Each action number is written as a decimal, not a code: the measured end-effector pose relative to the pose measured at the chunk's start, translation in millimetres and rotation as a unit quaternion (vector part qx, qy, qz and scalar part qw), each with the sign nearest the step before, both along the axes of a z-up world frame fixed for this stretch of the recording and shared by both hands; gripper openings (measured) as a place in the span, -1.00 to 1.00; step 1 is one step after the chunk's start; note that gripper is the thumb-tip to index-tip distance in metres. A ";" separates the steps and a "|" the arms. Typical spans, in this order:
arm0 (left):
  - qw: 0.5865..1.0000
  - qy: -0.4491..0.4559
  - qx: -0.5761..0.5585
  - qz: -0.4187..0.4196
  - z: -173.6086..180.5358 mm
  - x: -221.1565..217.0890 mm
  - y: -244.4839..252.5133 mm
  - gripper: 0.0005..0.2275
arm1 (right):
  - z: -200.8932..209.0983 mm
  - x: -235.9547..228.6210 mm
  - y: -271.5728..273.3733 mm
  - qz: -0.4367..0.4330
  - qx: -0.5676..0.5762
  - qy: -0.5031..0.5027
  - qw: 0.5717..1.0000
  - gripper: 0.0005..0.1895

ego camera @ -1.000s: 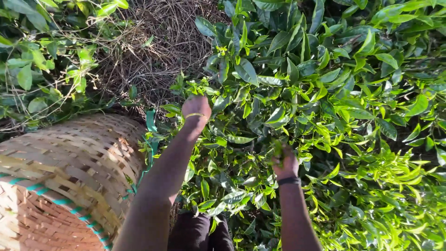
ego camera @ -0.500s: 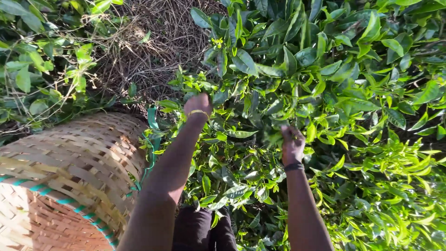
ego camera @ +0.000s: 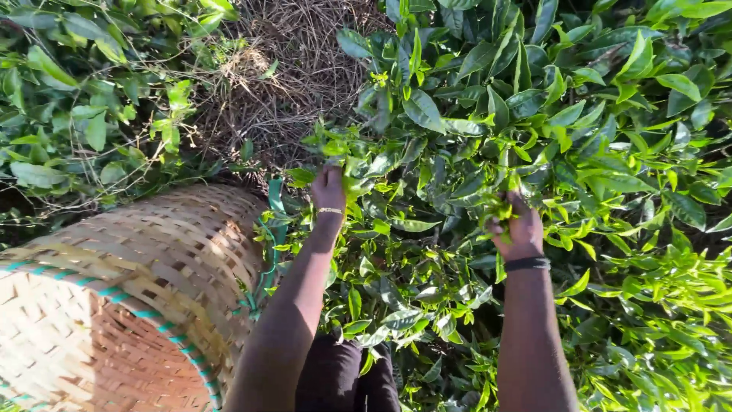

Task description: The person stands in a tea plantation and picks fresh green tea leaves by hand from the bushes. They gather the leaves into bunches and place them into a large woven basket positioned on the ground beside them.

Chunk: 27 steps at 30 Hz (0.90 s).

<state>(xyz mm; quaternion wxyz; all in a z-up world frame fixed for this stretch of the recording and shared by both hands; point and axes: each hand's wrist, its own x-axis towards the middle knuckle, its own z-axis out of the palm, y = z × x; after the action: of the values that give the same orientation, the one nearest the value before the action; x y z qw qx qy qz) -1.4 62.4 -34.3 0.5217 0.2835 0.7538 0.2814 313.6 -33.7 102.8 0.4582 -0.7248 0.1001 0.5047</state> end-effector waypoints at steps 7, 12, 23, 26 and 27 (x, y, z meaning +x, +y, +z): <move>0.938 0.238 -0.075 -0.241 -156.3 -22.0 32.2 -0.79 | 2.1 -75.6 -50.9 -0.069 -0.029 -0.115 0.991 -0.83; 0.933 0.054 -0.334 -0.125 -156.2 -2.7 68.8 -0.53 | 6.9 -105.7 -113.6 0.059 -0.001 -0.144 0.988 -0.88; 0.930 0.124 -0.221 -0.266 -43.7 25.1 72.6 -0.83 | 17.9 -198.0 -210.5 0.155 -0.132 -0.064 0.977 -0.67; 0.908 0.170 -0.021 -0.384 -48.1 26.8 64.2 -0.87 | 37.0 -197.6 -201.2 0.155 -0.208 -0.024 0.966 -0.69; 0.867 0.190 0.148 -0.437 -50.9 27.6 60.7 -0.77 | 32.8 -195.9 -205.0 0.128 -0.239 -0.016 0.962 -0.72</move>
<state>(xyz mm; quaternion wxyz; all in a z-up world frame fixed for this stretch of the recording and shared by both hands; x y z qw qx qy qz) 26.1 123.1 -85.3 0.3896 0.7058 0.5870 0.0740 117.6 -238.7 135.6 0.2048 -0.8278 0.1167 0.5090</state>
